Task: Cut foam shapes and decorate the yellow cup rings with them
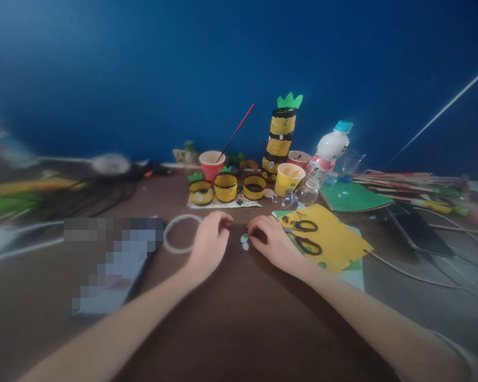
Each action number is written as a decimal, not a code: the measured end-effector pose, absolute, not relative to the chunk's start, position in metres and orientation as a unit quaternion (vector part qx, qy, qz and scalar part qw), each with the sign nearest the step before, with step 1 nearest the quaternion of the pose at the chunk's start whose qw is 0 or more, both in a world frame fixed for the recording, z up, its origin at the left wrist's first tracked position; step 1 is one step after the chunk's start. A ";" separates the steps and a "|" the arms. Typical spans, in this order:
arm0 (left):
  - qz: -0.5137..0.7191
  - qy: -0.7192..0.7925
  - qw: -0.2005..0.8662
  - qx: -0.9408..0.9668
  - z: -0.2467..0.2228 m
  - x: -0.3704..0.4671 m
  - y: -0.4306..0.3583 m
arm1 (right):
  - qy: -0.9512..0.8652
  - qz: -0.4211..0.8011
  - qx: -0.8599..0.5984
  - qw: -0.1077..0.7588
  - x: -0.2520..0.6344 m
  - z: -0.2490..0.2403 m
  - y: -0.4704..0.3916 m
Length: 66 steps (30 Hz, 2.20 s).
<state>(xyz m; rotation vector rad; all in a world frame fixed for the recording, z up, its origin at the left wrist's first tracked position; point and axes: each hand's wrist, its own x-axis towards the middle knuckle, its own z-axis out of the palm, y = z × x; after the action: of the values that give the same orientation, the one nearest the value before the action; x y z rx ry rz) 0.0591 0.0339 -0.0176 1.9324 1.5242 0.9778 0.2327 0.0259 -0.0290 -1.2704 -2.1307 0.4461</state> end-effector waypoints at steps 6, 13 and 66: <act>0.320 0.557 0.178 0.746 -0.019 0.061 0.032 | -0.796 0.178 -0.492 0.305 0.232 -0.027 0.026; 0.253 0.548 0.123 0.788 -0.014 0.063 0.028 | -0.804 0.172 -0.483 0.301 0.232 -0.029 0.028; 0.240 0.482 0.110 0.836 -0.016 0.066 0.020 | -0.827 0.150 -0.444 0.310 0.234 -0.023 0.020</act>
<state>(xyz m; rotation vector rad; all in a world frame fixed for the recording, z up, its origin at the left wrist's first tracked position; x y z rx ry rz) 0.0660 0.0199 -0.0156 2.4558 1.4163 0.7048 0.2339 0.0202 -0.0234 -1.1720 -2.1859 0.3963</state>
